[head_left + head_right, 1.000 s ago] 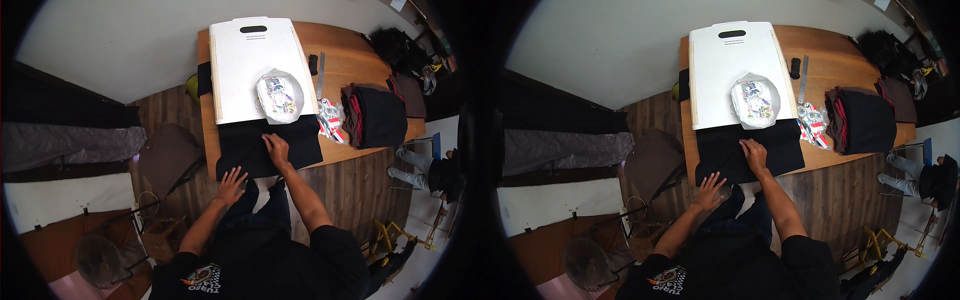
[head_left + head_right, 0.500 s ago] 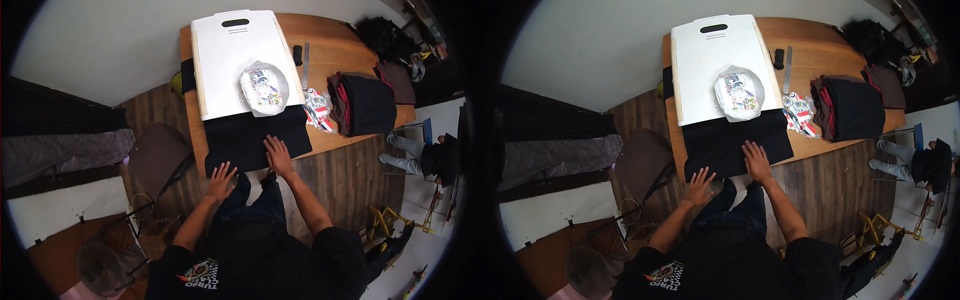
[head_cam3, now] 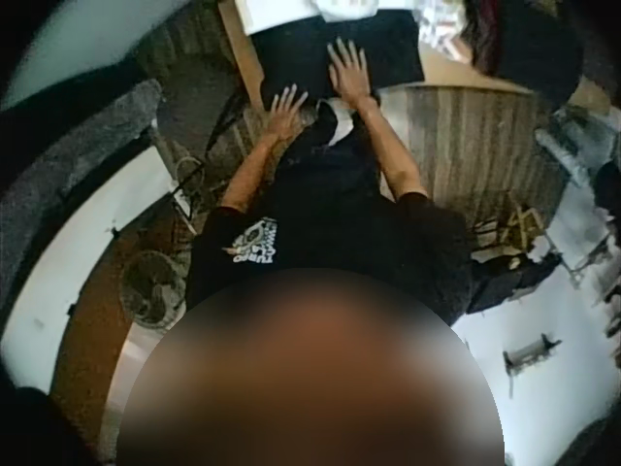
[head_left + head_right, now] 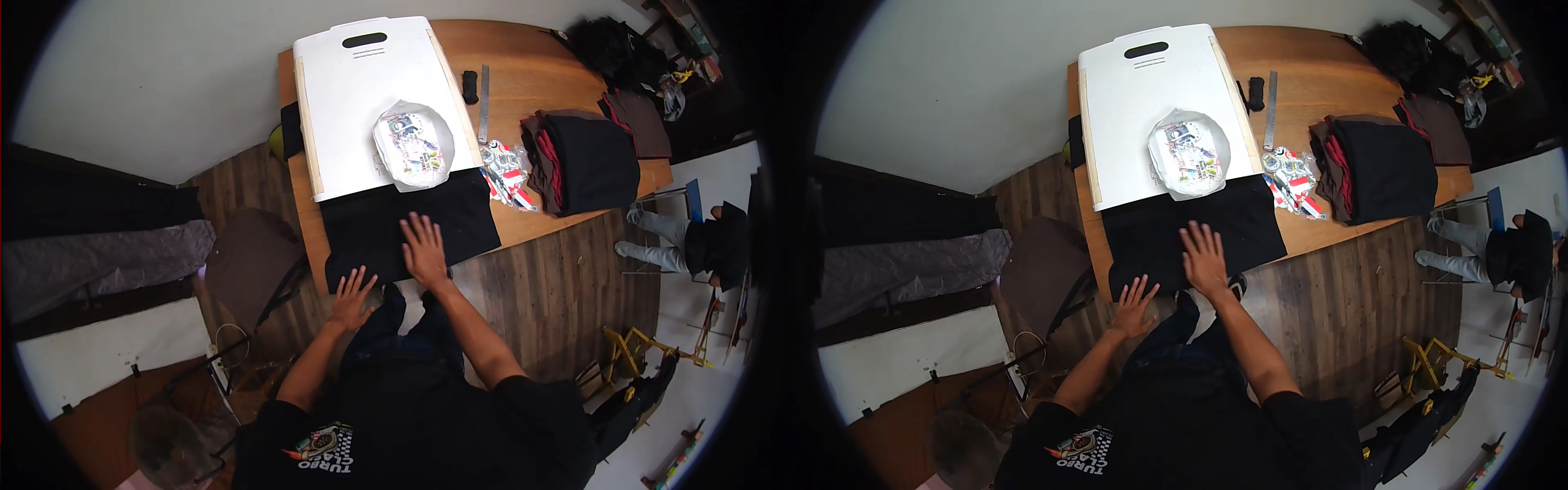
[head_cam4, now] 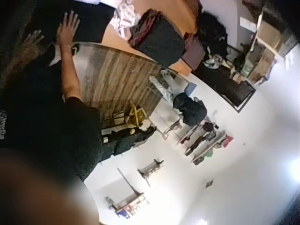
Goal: Cutting small printed labels from a sheet using scissors on a workbench.
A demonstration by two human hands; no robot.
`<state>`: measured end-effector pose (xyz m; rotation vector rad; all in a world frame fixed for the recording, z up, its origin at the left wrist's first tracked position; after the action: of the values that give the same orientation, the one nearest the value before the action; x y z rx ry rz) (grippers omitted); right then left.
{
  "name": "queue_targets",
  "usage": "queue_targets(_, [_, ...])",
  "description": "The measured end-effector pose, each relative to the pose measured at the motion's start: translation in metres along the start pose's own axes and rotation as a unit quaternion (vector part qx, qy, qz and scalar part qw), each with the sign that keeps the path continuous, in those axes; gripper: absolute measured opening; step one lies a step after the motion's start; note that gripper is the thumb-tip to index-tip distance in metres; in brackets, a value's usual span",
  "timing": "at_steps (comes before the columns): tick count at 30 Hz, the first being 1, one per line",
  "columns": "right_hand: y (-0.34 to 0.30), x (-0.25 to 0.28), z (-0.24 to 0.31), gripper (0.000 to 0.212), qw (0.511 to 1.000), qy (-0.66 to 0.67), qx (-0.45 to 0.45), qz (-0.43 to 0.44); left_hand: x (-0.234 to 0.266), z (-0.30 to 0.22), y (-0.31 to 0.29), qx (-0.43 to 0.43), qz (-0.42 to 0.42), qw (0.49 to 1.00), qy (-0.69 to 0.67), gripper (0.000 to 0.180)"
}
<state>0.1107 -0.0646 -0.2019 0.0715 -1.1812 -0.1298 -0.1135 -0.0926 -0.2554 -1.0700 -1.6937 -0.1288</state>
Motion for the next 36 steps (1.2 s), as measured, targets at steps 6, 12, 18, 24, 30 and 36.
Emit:
queue_targets(6, [-0.083,-0.029,-0.079,0.067,0.945,-0.026,-0.308,-0.108,-0.009,0.007,0.001,0.016,0.03,0.999,0.01,0.088])
queue_targets(12, [-0.092,0.044,-0.093,0.062,0.932,-0.016,-0.325,-0.16,-0.002,0.004,0.002,0.008,0.01,1.0,-0.003,0.088])
queue_targets(18, [-0.016,0.052,-0.078,0.058,0.992,0.033,0.04,0.115,-0.003,0.004,0.002,0.014,0.019,1.0,-0.011,0.088])
queue_targets(24, [-0.008,0.036,-0.094,0.038,0.952,-0.02,-0.038,0.302,-0.003,0.003,0.004,0.009,0.0,1.0,-0.009,0.088])
queue_targets(30, [0.004,0.06,-0.091,0.031,0.994,0.052,0.003,0.097,0.002,-0.003,0.007,0.033,-0.009,0.999,-0.024,0.086])
queue_targets(36, [-0.047,-0.017,-0.098,0.037,0.921,0.075,0.014,0.383,0.008,-0.003,0.007,0.029,-0.055,0.997,-0.036,0.076])
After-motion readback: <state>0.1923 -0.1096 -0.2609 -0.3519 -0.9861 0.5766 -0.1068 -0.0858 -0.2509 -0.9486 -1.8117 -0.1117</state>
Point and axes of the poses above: each hand's wrist, its own y-axis towards the middle knuckle, its own x-axis out of the back of the hand, z = x × y, the point moved 9 cm from there along y, towards the middle knuckle, and after that the axes turned 6 degrees about x, right-handed, at the moved point
